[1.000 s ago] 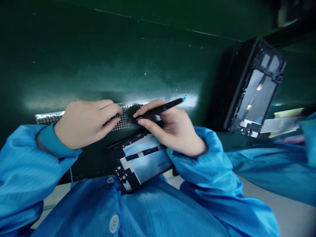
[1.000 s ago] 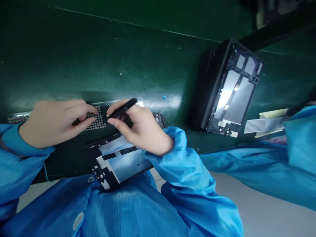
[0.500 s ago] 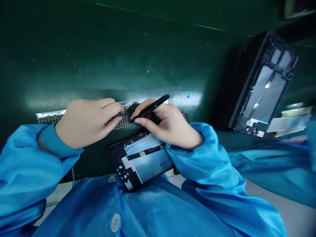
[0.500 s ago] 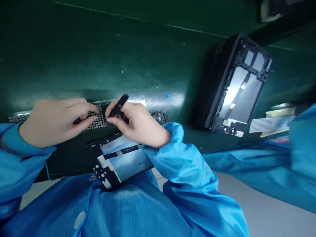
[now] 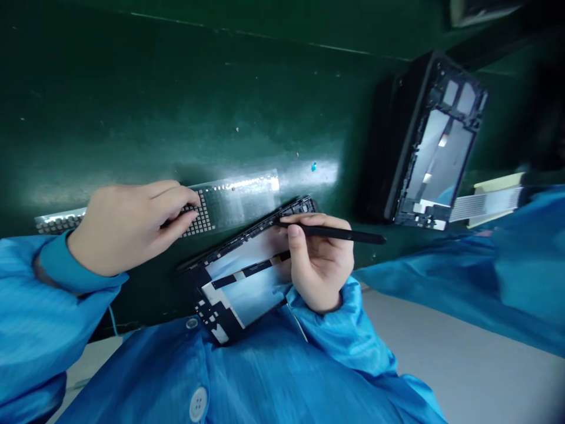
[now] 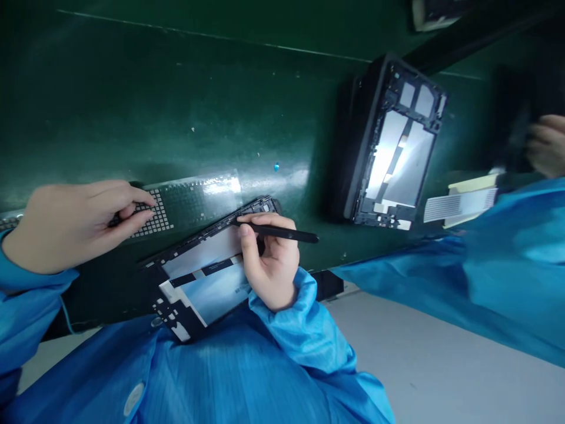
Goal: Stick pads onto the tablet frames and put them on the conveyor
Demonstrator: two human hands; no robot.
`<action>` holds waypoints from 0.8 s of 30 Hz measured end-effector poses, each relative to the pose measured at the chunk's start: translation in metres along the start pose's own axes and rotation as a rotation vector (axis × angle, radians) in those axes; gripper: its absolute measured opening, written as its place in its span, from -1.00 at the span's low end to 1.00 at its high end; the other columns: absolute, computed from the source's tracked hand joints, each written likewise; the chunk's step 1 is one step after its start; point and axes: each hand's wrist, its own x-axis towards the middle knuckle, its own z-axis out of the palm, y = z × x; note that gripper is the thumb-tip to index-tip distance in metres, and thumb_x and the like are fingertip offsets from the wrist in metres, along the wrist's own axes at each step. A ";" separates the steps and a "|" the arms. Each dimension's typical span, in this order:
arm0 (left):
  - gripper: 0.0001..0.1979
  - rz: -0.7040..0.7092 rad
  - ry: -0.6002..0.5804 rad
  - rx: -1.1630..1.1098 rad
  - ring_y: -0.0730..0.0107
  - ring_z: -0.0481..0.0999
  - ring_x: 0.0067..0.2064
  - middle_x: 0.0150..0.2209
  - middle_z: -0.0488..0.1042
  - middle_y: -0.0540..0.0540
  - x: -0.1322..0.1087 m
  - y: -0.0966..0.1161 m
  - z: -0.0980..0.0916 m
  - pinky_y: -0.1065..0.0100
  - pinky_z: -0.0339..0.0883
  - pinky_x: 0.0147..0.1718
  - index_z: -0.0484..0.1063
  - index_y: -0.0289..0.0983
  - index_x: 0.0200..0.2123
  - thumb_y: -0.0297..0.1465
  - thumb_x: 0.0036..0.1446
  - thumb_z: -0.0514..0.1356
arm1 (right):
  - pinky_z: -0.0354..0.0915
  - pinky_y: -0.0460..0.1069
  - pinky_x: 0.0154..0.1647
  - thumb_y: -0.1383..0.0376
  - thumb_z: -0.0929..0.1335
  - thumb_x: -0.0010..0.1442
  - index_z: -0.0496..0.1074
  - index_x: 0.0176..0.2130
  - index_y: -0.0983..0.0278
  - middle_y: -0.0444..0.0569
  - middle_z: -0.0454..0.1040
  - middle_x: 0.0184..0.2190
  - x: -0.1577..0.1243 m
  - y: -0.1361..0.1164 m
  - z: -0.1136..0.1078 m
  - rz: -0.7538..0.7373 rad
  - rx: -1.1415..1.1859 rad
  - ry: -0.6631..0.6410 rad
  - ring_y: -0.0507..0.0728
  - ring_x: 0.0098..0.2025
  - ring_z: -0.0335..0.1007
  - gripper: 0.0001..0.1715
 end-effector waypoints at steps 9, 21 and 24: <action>-0.62 -0.009 0.000 0.014 0.20 0.74 -0.26 -0.27 0.75 -0.03 0.000 0.000 0.000 0.18 0.13 -0.48 0.68 -0.04 0.04 -0.13 0.68 0.04 | 0.75 0.26 0.07 0.36 0.49 0.56 0.55 0.09 0.09 0.06 0.76 -0.04 0.008 -0.019 -0.012 -0.141 -0.249 -0.140 0.29 0.04 0.81 -0.81; -0.63 0.010 -0.030 0.043 0.20 0.66 -0.36 -0.34 0.67 -0.03 0.003 0.004 0.002 0.17 0.11 -0.50 0.68 -0.05 0.01 -0.19 0.62 0.05 | 0.70 0.09 0.05 0.24 0.49 0.60 0.62 0.07 0.18 0.01 0.79 -0.02 0.093 -0.026 0.035 -0.032 -0.005 -0.895 0.21 -0.03 0.79 -0.90; -0.63 -0.005 -0.052 0.032 0.20 0.65 -0.36 -0.33 0.68 -0.03 0.003 0.005 0.001 0.16 0.10 -0.48 0.69 -0.03 0.03 -0.20 0.61 0.05 | 0.70 0.11 0.09 0.23 0.49 0.61 0.63 0.09 0.18 0.01 0.80 0.01 0.091 -0.025 0.031 -0.005 -0.003 -0.903 0.22 0.00 0.79 -0.87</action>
